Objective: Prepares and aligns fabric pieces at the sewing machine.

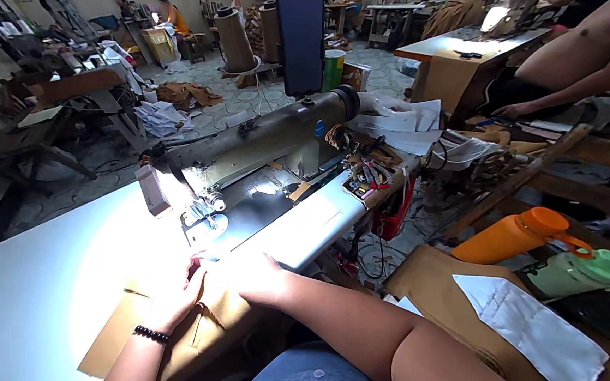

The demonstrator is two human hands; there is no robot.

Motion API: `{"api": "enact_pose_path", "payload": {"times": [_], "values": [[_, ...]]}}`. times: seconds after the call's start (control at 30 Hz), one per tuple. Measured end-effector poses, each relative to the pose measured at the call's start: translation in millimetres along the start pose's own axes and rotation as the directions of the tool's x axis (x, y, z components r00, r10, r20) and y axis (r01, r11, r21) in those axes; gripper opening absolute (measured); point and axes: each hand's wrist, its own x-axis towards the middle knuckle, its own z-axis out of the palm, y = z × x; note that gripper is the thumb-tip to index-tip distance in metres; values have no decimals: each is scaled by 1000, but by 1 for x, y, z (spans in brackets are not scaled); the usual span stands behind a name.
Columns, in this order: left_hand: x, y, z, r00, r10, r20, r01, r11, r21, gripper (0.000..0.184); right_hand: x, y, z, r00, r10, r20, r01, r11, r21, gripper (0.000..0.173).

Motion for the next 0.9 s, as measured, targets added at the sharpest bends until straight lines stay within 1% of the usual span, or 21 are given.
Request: {"api": "enact_pose_path", "payload": {"times": [0.07,0.13,0.2,0.23,0.27,0.33,0.4,0.43,0.5,0.6,0.63,0.67,0.7,0.73,0.83,0.9], "values": [[-1,-3,3,999,-29,-38,28,1000,-13,38,0,4,-3,1000,-11,18,11,1000,-7,35],[-3,-3,4,997,-71,-38,69,997,-36,34,-1,6,-4,997,-75,6,75,997,-15,34],[-3,-1,5,995,-88,-48,85,995,-59,31,5,11,-2,971,-238,-33,233,967,-105,30],[-4,2,4,995,-90,-51,86,994,-71,31,7,11,-5,958,-286,-14,282,950,-131,29],[-4,4,4,995,-85,-55,81,994,-78,30,6,10,-9,962,-270,30,272,955,-121,31],[-4,2,5,996,-66,-68,60,994,-88,28,-2,6,-14,987,-132,91,138,989,-58,31],[-4,1,6,996,-66,-68,58,992,-108,25,-6,4,-15,993,-30,111,34,999,-34,32],[-4,2,5,995,-70,-64,63,991,-117,24,-6,3,-14,995,-24,100,29,998,-49,32],[-4,4,4,996,-64,-64,57,993,-104,24,-2,4,-9,998,-24,54,28,997,-67,32],[-5,1,3,996,-54,-65,50,997,-63,27,2,10,4,1000,17,-24,-18,999,-31,36],[-6,0,2,997,-59,-58,56,997,-57,28,5,16,12,996,0,-90,-1,1000,-11,37],[-7,-1,2,997,-62,-54,60,997,-45,29,9,25,24,977,-46,-206,48,999,4,37],[-7,-2,1,996,-65,-53,63,997,-36,28,13,33,33,947,-94,-308,102,995,11,36],[-6,-1,0,996,-76,-46,75,997,-26,27,16,37,37,921,-131,-366,142,990,2,35],[-5,7,-7,990,-135,31,135,991,8,27,15,38,37,904,-167,-394,186,982,12,36],[-5,11,-13,982,-160,95,158,987,26,27,14,41,41,855,-240,-460,257,966,-25,34]]}}
